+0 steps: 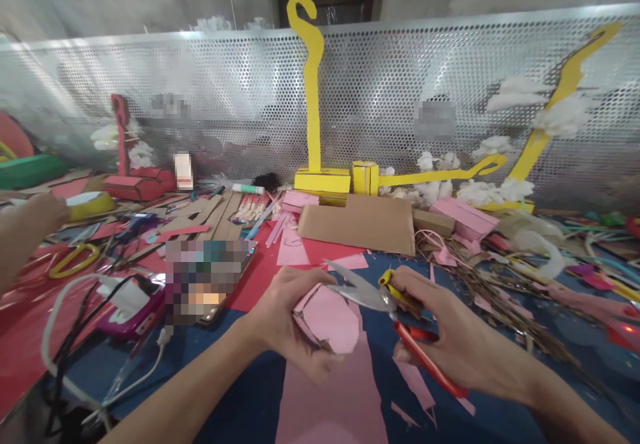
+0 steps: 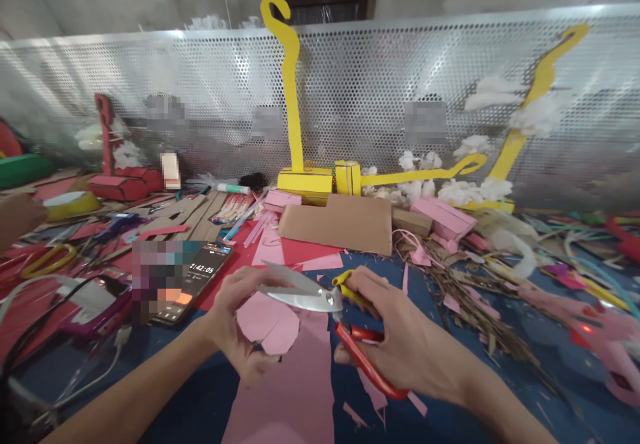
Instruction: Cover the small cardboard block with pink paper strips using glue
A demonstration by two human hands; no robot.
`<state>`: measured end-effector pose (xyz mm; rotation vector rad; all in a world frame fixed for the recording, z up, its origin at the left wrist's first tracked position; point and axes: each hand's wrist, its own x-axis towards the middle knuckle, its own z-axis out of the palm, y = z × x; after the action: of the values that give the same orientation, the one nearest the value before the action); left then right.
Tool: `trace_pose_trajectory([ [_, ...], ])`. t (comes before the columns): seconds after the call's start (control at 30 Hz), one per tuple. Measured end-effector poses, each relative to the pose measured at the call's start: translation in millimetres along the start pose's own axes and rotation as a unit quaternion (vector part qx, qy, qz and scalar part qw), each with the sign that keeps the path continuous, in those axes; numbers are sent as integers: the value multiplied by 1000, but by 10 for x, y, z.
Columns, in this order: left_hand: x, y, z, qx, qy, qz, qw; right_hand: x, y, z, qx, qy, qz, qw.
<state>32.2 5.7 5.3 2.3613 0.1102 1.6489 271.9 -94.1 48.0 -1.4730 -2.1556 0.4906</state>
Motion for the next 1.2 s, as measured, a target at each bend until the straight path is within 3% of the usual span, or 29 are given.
trace_pose_trajectory([
  [0.13,-60,-56,19,4,18,47,999,-2,-29,36,3,-10,-8,1000],
  [0.47,-14,-55,12,2,-3,61,998,17,-67,29,-4,-2,-18,1000],
  [0.67,18,-35,7,-4,20,86,996,2,1,12,-33,5,-43,999],
  [0.93,-24,-49,-15,6,-18,58,998,9,60,64,-41,53,-87,994],
  [1.2,-11,-58,-13,32,6,69,997,9,124,112,-51,60,-78,994],
])
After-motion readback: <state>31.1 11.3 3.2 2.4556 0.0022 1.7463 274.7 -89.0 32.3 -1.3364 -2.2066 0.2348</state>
